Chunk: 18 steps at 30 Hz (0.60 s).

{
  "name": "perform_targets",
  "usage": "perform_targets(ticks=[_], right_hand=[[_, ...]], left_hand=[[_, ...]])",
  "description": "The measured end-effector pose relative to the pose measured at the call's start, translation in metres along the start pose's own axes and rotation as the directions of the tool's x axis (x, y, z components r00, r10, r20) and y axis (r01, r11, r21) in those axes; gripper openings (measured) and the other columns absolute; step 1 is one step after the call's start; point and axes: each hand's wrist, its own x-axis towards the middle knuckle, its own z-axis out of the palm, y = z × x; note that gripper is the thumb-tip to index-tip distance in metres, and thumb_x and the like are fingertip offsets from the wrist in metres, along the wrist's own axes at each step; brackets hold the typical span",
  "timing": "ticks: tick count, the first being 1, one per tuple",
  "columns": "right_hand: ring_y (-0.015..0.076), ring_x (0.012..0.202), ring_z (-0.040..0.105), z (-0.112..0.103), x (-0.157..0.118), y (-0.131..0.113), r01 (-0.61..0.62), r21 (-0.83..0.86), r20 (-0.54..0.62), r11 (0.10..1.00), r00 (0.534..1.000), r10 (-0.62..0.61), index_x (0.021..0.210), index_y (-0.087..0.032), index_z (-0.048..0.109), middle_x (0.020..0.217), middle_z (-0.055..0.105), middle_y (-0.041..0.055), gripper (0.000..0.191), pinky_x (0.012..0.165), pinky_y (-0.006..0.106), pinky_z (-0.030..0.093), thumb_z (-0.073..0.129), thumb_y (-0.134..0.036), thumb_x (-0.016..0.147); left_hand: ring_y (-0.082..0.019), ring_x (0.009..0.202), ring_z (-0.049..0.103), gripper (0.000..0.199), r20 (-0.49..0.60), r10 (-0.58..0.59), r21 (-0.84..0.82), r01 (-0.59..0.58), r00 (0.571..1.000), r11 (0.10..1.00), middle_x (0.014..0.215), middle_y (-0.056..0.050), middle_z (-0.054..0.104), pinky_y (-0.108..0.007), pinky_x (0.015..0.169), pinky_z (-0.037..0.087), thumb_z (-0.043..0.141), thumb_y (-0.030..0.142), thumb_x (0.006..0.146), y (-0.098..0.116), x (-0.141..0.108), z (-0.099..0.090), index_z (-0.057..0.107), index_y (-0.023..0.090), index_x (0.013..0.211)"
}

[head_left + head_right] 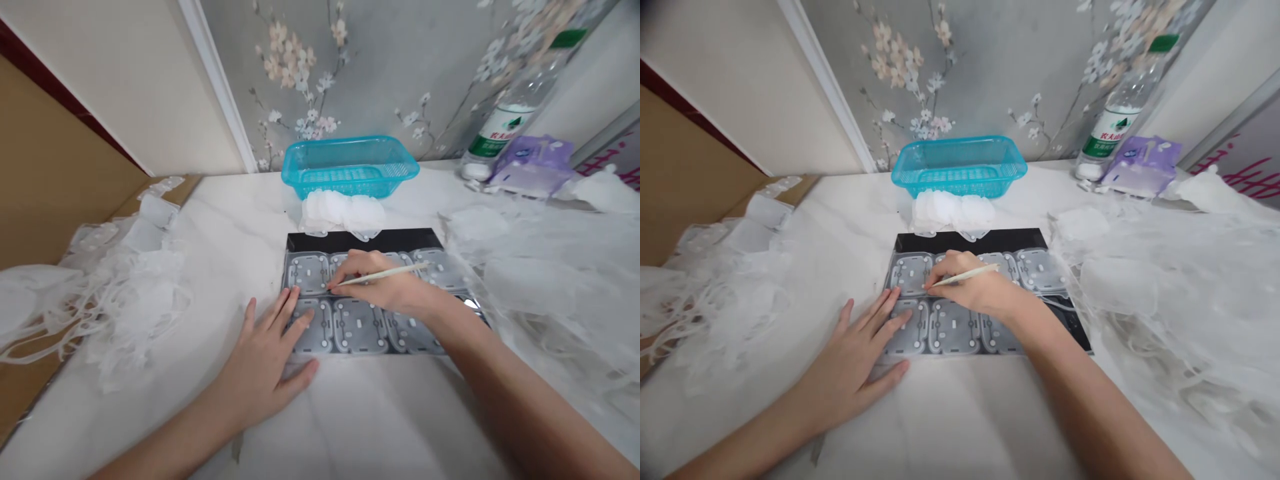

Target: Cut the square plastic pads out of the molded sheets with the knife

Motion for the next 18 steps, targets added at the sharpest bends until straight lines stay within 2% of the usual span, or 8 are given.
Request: perform_targets(ticks=[3, 10, 13, 18], right_hand=[[0.0142, 0.076, 0.063, -0.001, -0.003, 0.003, -0.031, 0.048, -0.017, 0.998, 0.999, 0.032, 0.073, -0.020, 0.073, 0.074, 0.071, 0.0015, 0.009, 0.066, 0.023, 0.047, 0.066, -0.014, 0.074], [0.0141, 0.075, 0.065, 0.012, -0.004, 0.015, -0.080, 0.285, -0.072, 0.955, 0.992, 0.105, 0.077, -0.019, 0.074, 0.078, 0.072, 0.0027, 0.007, 0.067, 0.023, 0.050, 0.069, -0.019, 0.072], [0.0134, 0.071, 0.064, 0.017, -0.002, 0.016, -0.062, 0.276, -0.100, 0.959, 0.991, 0.093, 0.077, -0.019, 0.075, 0.074, 0.072, 0.0025, 0.007, 0.064, 0.022, 0.048, 0.071, -0.020, 0.071], [0.0132, 0.069, 0.060, 0.024, 0.002, 0.012, -0.024, 0.181, -0.115, 0.983, 0.992, 0.045, 0.078, -0.020, 0.075, 0.072, 0.072, 0.0019, 0.007, 0.063, 0.024, 0.045, 0.070, -0.021, 0.073]], left_hand=[[-0.031, 0.139, 0.021, 0.052, 0.001, 0.005, -0.016, -0.005, 1.000, 1.000, 0.152, -0.014, 0.019, -0.068, 0.101, 0.023, 0.033, 0.048, 0.091, 0.000, 0.001, 0.000, 0.038, 0.022, 0.136], [-0.029, 0.141, 0.018, 0.051, -0.009, -0.005, -0.026, 0.005, 1.000, 1.000, 0.153, -0.014, 0.017, -0.065, 0.103, 0.023, 0.035, 0.045, 0.091, -0.001, 0.002, 0.002, 0.035, 0.022, 0.137], [-0.028, 0.140, 0.019, 0.052, -0.019, 0.000, -0.023, -0.001, 1.000, 1.000, 0.153, -0.013, 0.019, -0.064, 0.104, 0.023, 0.035, 0.046, 0.091, -0.001, 0.002, 0.002, 0.035, 0.021, 0.137], [-0.031, 0.140, 0.020, 0.059, -0.024, 0.011, -0.020, -0.012, 1.000, 1.000, 0.153, -0.013, 0.018, -0.064, 0.103, 0.024, 0.036, 0.045, 0.091, 0.000, 0.003, 0.003, 0.021, 0.026, 0.145]])
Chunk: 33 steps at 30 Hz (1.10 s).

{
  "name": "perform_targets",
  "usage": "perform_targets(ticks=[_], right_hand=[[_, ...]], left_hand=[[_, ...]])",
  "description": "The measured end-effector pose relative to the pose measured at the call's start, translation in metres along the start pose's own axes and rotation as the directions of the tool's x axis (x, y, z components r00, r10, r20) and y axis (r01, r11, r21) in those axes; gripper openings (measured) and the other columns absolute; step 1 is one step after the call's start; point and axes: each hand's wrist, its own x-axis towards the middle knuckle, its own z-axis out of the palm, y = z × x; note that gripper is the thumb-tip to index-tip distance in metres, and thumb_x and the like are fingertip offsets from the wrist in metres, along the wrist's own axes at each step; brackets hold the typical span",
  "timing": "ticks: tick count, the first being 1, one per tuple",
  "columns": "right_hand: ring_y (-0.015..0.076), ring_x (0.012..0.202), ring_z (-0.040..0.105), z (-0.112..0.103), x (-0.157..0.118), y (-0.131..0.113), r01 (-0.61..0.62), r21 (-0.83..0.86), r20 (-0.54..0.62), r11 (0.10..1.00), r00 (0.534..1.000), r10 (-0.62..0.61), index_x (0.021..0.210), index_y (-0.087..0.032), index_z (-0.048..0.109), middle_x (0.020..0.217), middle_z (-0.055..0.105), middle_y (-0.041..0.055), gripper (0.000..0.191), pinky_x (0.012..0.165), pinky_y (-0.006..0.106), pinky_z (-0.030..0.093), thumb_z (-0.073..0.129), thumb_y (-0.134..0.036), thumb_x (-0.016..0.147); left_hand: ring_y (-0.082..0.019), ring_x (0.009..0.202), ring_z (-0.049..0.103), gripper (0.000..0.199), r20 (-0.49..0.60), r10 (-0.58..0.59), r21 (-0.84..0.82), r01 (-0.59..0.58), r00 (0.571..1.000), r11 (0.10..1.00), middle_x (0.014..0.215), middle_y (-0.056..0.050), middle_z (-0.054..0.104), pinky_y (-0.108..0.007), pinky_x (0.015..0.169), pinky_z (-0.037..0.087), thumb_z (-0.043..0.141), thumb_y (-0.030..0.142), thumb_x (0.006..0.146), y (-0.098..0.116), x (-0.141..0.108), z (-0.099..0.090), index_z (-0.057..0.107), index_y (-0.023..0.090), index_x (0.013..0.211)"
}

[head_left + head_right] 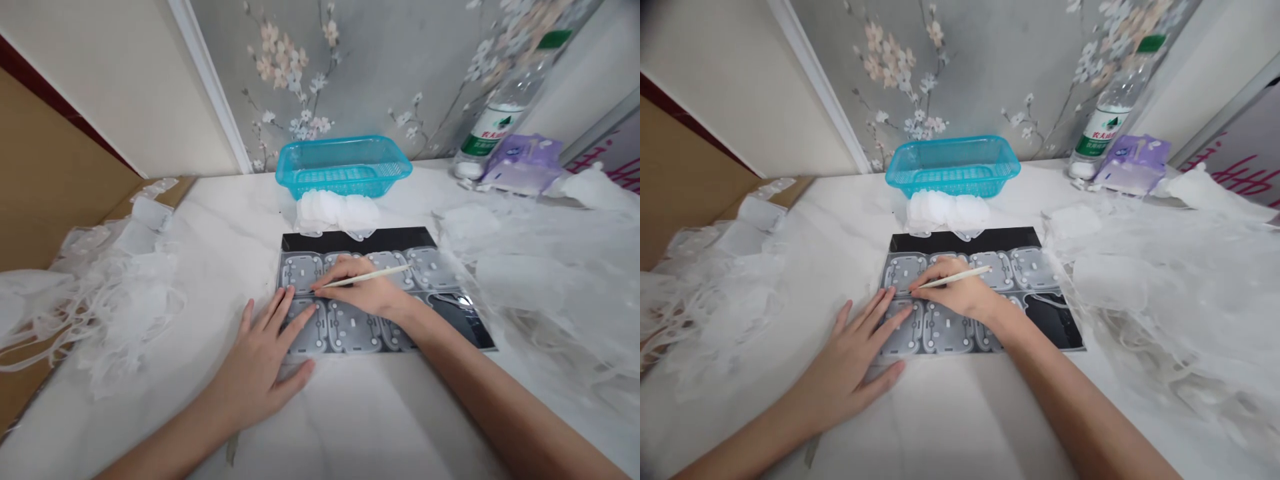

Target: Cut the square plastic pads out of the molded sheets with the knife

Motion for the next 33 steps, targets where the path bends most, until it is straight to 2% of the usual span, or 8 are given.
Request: perform_targets(ticks=[5, 9, 11, 15, 20, 26, 29, 33], right_hand=[[0.0141, 0.070, 0.061, 0.001, 0.000, -0.002, -0.001, 0.017, -0.001, 1.000, 1.000, 0.001, 0.077, -0.019, 0.075, 0.074, 0.073, 0.0024, 0.007, 0.068, 0.027, 0.047, 0.070, -0.022, 0.073], [0.0161, 0.073, 0.066, -0.019, -0.003, -0.008, -0.127, 0.212, -0.135, 0.969, 0.978, 0.158, 0.081, -0.018, 0.074, 0.080, 0.073, 0.0038, 0.015, 0.064, 0.025, 0.050, 0.071, -0.028, 0.070], [0.0156, 0.070, 0.065, -0.032, -0.006, -0.013, -0.136, 0.190, -0.176, 0.972, 0.969, 0.170, 0.079, -0.017, 0.075, 0.079, 0.073, 0.0040, 0.015, 0.059, 0.024, 0.049, 0.072, -0.028, 0.069], [0.0146, 0.067, 0.064, -0.049, -0.018, -0.014, -0.173, 0.103, -0.121, 0.980, 0.975, 0.185, 0.077, -0.017, 0.075, 0.076, 0.072, 0.0042, 0.013, 0.056, 0.023, 0.047, 0.071, -0.026, 0.069], [0.0165, 0.077, 0.066, -0.046, -0.033, 0.001, -0.272, 0.133, -0.060, 0.953, 0.958, 0.282, 0.079, -0.018, 0.074, 0.083, 0.073, 0.0045, 0.018, 0.063, 0.024, 0.049, 0.071, -0.033, 0.070], [0.0171, 0.078, 0.065, -0.040, -0.036, 0.009, -0.198, 0.143, -0.066, 0.970, 0.976, 0.209, 0.081, -0.017, 0.074, 0.083, 0.073, 0.0056, 0.017, 0.068, 0.027, 0.050, 0.071, -0.032, 0.072], [0.0161, 0.076, 0.064, -0.038, -0.034, 0.009, -0.128, 0.126, -0.084, 0.984, 0.987, 0.139, 0.082, -0.017, 0.074, 0.082, 0.072, 0.0061, 0.016, 0.068, 0.027, 0.049, 0.070, -0.029, 0.073], [0.0147, 0.072, 0.063, -0.038, -0.034, 0.010, -0.069, 0.106, -0.081, 0.992, 0.994, 0.078, 0.082, -0.017, 0.074, 0.078, 0.072, 0.0053, 0.014, 0.065, 0.026, 0.049, 0.069, -0.028, 0.074]], left_hand=[[-0.033, 0.139, 0.022, 0.058, 0.011, -0.002, -0.015, 0.002, 1.000, 1.000, 0.154, -0.013, 0.016, -0.065, 0.103, 0.022, 0.037, 0.045, 0.091, -0.001, 0.000, -0.001, 0.023, 0.028, 0.145], [-0.033, 0.139, 0.021, 0.059, 0.005, -0.006, -0.038, 0.007, 1.000, 0.999, 0.154, -0.013, 0.016, -0.066, 0.103, 0.021, 0.038, 0.044, 0.091, -0.002, 0.000, -0.002, 0.021, 0.029, 0.145], [-0.032, 0.140, 0.020, 0.059, 0.004, -0.009, -0.047, 0.009, 1.000, 0.999, 0.154, -0.012, 0.015, -0.065, 0.104, 0.020, 0.038, 0.045, 0.091, -0.002, 0.001, -0.001, 0.020, 0.029, 0.145], [-0.031, 0.141, 0.014, 0.065, -0.012, -0.007, -0.066, 0.007, 1.000, 0.998, 0.154, -0.013, 0.012, -0.064, 0.106, 0.018, 0.038, 0.047, 0.090, -0.004, 0.000, -0.002, 0.014, 0.025, 0.146], [-0.034, 0.141, 0.008, 0.069, -0.084, 0.054, -0.034, -0.057, 0.995, 0.998, 0.155, -0.013, 0.010, -0.068, 0.104, 0.014, 0.039, 0.040, 0.091, -0.005, -0.002, -0.003, 0.002, 0.024, 0.147], [-0.035, 0.141, 0.010, 0.068, -0.078, 0.144, 0.043, -0.141, 0.986, 0.989, 0.154, -0.012, 0.011, -0.069, 0.101, 0.015, 0.038, 0.042, 0.092, 0.004, 0.000, -0.004, 0.003, 0.026, 0.147], [-0.035, 0.140, 0.014, 0.067, -0.063, 0.201, 0.033, -0.199, 0.978, 0.979, 0.154, -0.012, 0.011, -0.065, 0.103, 0.018, 0.038, 0.050, 0.090, 0.011, 0.013, -0.005, 0.010, 0.028, 0.147], [-0.036, 0.138, 0.020, 0.069, -0.035, 0.201, -0.012, -0.202, 0.979, 0.979, 0.154, -0.012, 0.016, -0.062, 0.104, 0.020, 0.037, 0.061, 0.086, 0.018, 0.036, -0.003, 0.018, 0.030, 0.146]])
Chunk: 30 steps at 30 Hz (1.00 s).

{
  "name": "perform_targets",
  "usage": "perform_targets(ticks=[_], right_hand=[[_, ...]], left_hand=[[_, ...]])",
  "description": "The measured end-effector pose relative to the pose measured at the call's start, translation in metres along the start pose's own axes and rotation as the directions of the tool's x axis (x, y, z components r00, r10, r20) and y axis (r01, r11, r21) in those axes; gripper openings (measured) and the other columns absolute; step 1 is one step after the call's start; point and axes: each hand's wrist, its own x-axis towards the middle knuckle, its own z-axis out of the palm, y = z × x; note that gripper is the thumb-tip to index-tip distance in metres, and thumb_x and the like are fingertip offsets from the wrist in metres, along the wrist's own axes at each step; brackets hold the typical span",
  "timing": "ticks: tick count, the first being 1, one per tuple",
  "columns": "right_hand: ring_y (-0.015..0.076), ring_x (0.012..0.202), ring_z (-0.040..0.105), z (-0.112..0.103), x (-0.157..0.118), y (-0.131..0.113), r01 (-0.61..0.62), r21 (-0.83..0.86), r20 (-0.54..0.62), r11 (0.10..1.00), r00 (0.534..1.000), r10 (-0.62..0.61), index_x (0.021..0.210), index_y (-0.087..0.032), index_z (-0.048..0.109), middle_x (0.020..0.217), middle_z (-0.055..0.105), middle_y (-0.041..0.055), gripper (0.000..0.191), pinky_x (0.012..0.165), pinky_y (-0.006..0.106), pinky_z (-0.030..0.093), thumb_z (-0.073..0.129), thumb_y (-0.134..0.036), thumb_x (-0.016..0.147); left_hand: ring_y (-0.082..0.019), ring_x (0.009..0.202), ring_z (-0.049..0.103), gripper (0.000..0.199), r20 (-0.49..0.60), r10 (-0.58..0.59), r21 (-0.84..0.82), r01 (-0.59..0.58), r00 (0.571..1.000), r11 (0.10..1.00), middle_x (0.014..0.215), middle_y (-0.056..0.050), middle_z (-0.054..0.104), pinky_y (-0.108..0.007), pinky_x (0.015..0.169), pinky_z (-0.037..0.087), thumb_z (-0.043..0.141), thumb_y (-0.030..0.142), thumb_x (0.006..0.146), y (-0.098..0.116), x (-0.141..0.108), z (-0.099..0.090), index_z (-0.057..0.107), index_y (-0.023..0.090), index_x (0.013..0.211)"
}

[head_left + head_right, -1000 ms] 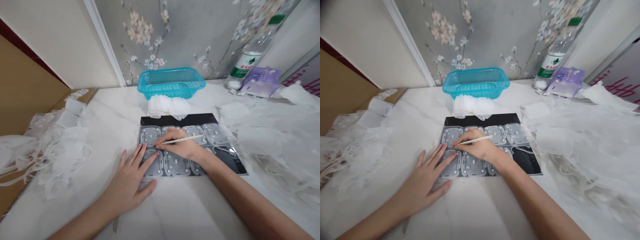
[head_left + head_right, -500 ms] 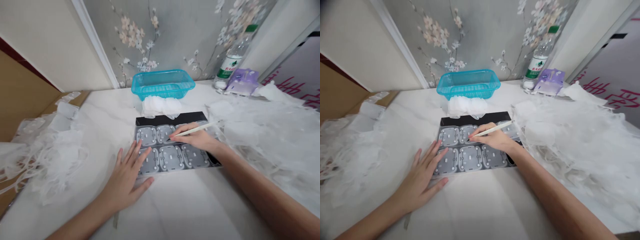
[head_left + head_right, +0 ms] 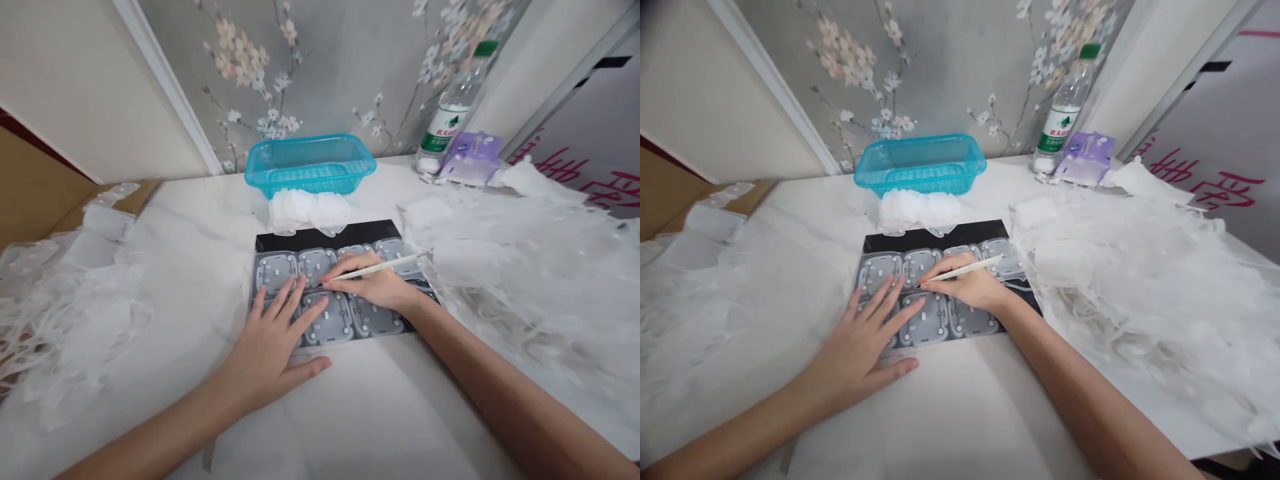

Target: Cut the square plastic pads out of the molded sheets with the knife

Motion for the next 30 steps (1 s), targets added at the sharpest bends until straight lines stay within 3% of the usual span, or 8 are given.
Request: perform_targets(ticks=[9, 12, 15, 18, 30], right_hand=[[0.0143, 0.071, 0.062, 0.003, 0.000, 0.004, 0.101, -0.071, -0.020, 0.992, 0.995, -0.103, 0.082, -0.017, 0.073, 0.076, 0.072, 0.0053, 0.011, 0.065, 0.025, 0.047, 0.067, -0.024, 0.077], [0.0138, 0.072, 0.061, 0.001, 0.002, -0.003, 0.205, -0.153, 0.063, 0.967, 0.978, -0.197, 0.081, -0.017, 0.071, 0.075, 0.071, 0.0043, 0.010, 0.069, 0.027, 0.046, 0.063, -0.022, 0.081], [0.0132, 0.071, 0.058, -0.007, 0.004, -0.011, 0.252, -0.228, 0.184, 0.940, 0.960, -0.212, 0.078, -0.017, 0.069, 0.072, 0.070, 0.0027, 0.010, 0.072, 0.027, 0.044, 0.060, -0.018, 0.083], [0.0140, 0.074, 0.057, -0.017, 0.004, -0.015, 0.232, -0.283, 0.233, 0.931, 0.958, -0.167, 0.076, -0.018, 0.069, 0.070, 0.068, 0.0021, 0.010, 0.072, 0.027, 0.043, 0.060, -0.017, 0.082], [0.0158, 0.078, 0.057, -0.037, -0.003, -0.020, 0.056, -0.279, 0.223, 0.959, 0.975, 0.008, 0.078, -0.018, 0.070, 0.075, 0.070, 0.0017, 0.009, 0.073, 0.029, 0.043, 0.062, -0.019, 0.080]], left_hand=[[-0.038, 0.138, 0.018, 0.073, 0.031, -0.018, -0.019, 0.018, 0.999, 1.000, 0.153, -0.006, 0.023, -0.062, 0.102, 0.024, 0.037, 0.066, 0.083, -0.001, 0.007, 0.007, 0.018, 0.035, 0.145], [-0.038, 0.138, 0.020, 0.072, 0.019, -0.019, -0.019, 0.020, 1.000, 1.000, 0.152, -0.006, 0.024, -0.062, 0.103, 0.024, 0.039, 0.065, 0.082, -0.001, 0.007, 0.007, 0.021, 0.035, 0.144], [-0.039, 0.138, 0.020, 0.071, 0.022, -0.025, -0.024, 0.025, 0.999, 0.999, 0.152, -0.006, 0.023, -0.063, 0.103, 0.022, 0.040, 0.065, 0.082, -0.001, 0.007, 0.007, 0.021, 0.035, 0.144], [-0.040, 0.137, 0.020, 0.070, 0.040, -0.036, -0.029, 0.037, 0.999, 0.999, 0.153, -0.006, 0.022, -0.066, 0.101, 0.022, 0.038, 0.066, 0.082, 0.000, 0.008, 0.006, 0.021, 0.036, 0.144], [-0.042, 0.138, 0.015, 0.067, 0.090, -0.083, -0.059, 0.089, 0.993, 0.994, 0.153, -0.005, 0.019, -0.071, 0.099, 0.019, 0.036, 0.067, 0.082, 0.004, 0.009, -0.001, 0.027, 0.038, 0.142]])
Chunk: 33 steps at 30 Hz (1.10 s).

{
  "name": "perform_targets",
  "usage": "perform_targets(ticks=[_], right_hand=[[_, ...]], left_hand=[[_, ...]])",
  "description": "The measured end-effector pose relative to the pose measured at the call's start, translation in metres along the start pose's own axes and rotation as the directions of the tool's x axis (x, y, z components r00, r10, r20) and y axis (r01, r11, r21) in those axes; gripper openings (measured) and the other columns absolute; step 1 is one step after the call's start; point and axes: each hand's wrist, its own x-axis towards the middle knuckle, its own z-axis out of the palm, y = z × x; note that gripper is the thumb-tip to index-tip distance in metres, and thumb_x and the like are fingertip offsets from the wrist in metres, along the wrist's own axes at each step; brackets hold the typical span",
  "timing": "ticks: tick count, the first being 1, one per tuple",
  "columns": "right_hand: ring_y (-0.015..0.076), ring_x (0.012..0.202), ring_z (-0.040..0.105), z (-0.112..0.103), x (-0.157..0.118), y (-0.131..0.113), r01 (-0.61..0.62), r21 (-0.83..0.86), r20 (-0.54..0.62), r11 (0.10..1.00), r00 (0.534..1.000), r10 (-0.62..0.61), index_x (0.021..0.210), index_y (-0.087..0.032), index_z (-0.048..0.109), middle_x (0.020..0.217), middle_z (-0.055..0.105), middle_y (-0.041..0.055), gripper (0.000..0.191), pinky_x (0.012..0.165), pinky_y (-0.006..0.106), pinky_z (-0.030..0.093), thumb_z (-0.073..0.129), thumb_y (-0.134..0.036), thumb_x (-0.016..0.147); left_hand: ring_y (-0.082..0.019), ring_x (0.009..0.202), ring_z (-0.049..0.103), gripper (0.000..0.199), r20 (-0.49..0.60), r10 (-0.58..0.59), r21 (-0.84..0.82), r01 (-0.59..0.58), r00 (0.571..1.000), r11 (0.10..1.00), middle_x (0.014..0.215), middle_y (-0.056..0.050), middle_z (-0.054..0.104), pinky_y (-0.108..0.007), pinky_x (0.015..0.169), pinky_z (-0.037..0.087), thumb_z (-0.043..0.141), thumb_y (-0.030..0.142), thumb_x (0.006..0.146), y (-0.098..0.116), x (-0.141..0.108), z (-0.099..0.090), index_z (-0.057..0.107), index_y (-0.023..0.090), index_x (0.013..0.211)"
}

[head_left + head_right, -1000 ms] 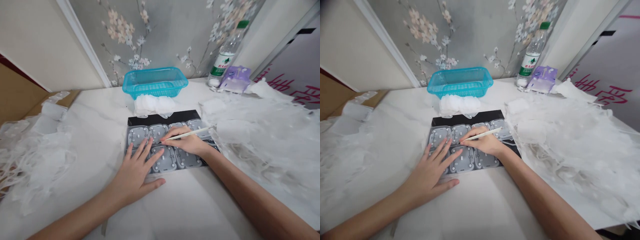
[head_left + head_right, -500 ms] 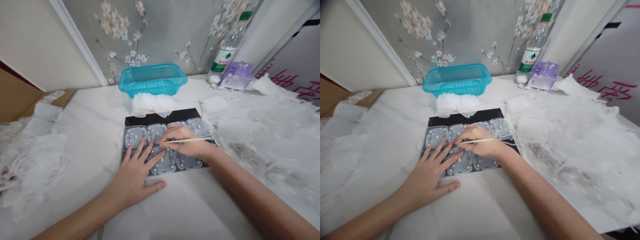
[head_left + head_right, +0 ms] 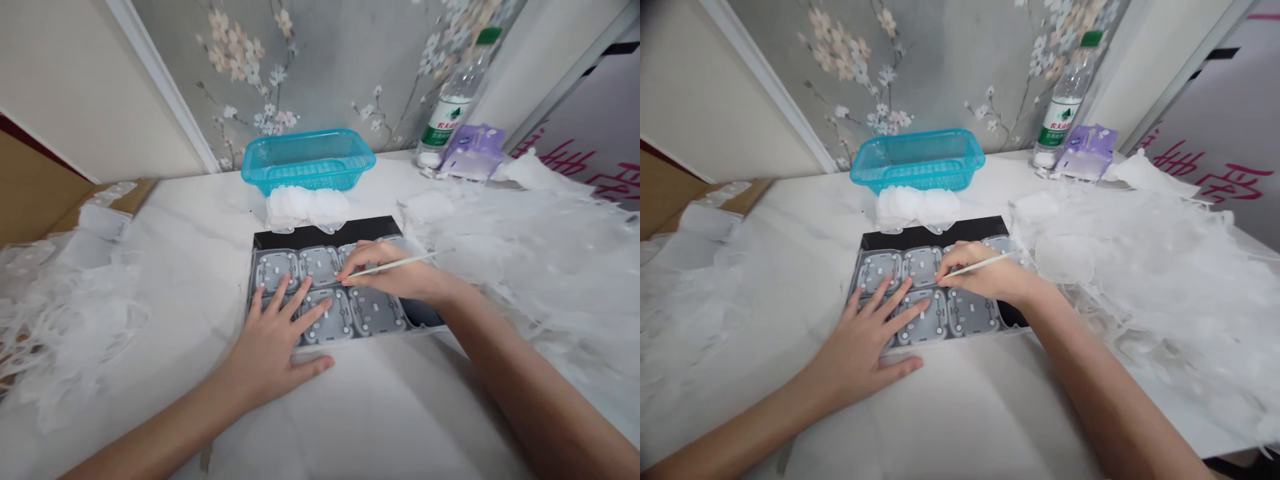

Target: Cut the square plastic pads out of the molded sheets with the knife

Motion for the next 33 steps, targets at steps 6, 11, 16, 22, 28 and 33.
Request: perform_targets(ticks=[6, 11, 16, 22, 28, 33], right_hand=[[0.0128, 0.073, 0.060, 0.003, -0.006, 0.010, 0.005, 0.079, -0.084, 0.997, 0.996, 0.001, 0.078, -0.018, 0.071, 0.073, 0.069, 0.0015, 0.008, 0.070, 0.025, 0.045, 0.063, -0.021, 0.079], [0.0134, 0.075, 0.062, 0.009, -0.004, 0.017, 0.031, 0.152, -0.134, 0.988, 0.991, -0.011, 0.079, -0.017, 0.073, 0.077, 0.071, 0.0045, 0.009, 0.066, 0.023, 0.047, 0.067, -0.022, 0.076], [0.0142, 0.074, 0.060, 0.024, 0.002, 0.019, 0.084, 0.210, -0.216, 0.974, 0.976, -0.038, 0.078, -0.016, 0.073, 0.075, 0.071, 0.0052, 0.009, 0.066, 0.025, 0.047, 0.069, -0.024, 0.074], [0.0143, 0.072, 0.058, 0.030, 0.007, 0.013, 0.110, 0.214, -0.223, 0.971, 0.973, -0.061, 0.080, -0.016, 0.074, 0.072, 0.070, 0.0048, 0.010, 0.068, 0.027, 0.046, 0.068, -0.022, 0.075], [0.0156, 0.075, 0.063, -0.013, -0.015, 0.015, -0.114, 0.287, -0.192, 0.951, 0.966, 0.174, 0.080, -0.017, 0.074, 0.081, 0.069, 0.0052, 0.017, 0.065, 0.025, 0.049, 0.073, -0.031, 0.069], [0.0157, 0.073, 0.063, -0.025, -0.022, 0.020, -0.152, 0.229, -0.097, 0.961, 0.979, 0.178, 0.079, -0.016, 0.074, 0.076, 0.070, 0.0050, 0.018, 0.065, 0.025, 0.050, 0.073, -0.030, 0.067]], left_hand=[[-0.041, 0.139, 0.012, 0.067, 0.011, -0.005, 0.002, 0.005, 1.000, 1.000, 0.154, -0.004, 0.017, -0.071, 0.100, 0.019, 0.035, 0.068, 0.082, 0.000, 0.000, 0.001, 0.024, 0.039, 0.143], [-0.041, 0.139, 0.011, 0.067, -0.014, 0.000, 0.024, 0.000, 1.000, 1.000, 0.154, -0.003, 0.015, -0.070, 0.100, 0.020, 0.036, 0.067, 0.082, -0.002, 0.001, 0.005, 0.021, 0.041, 0.143], [-0.041, 0.140, 0.008, 0.067, 0.001, -0.002, 0.033, 0.002, 1.000, 0.999, 0.155, -0.002, 0.013, -0.070, 0.100, 0.020, 0.034, 0.068, 0.082, -0.002, 0.000, 0.004, 0.022, 0.042, 0.142], [-0.040, 0.140, 0.006, 0.068, 0.006, -0.006, 0.035, 0.005, 1.000, 0.999, 0.155, -0.003, 0.013, -0.070, 0.101, 0.019, 0.034, 0.069, 0.082, -0.002, 0.000, 0.004, 0.022, 0.041, 0.143], [-0.039, 0.140, 0.007, 0.070, -0.030, 0.046, 0.058, -0.044, 0.998, 0.997, 0.155, -0.005, 0.011, -0.071, 0.101, 0.016, 0.035, 0.067, 0.083, -0.006, 0.000, 0.005, 0.016, 0.040, 0.144], [-0.036, 0.141, 0.011, 0.065, -0.016, 0.133, 0.046, -0.132, 0.991, 0.990, 0.155, -0.005, 0.011, -0.066, 0.103, 0.019, 0.033, 0.062, 0.087, -0.002, 0.007, -0.003, 0.014, 0.040, 0.145]])
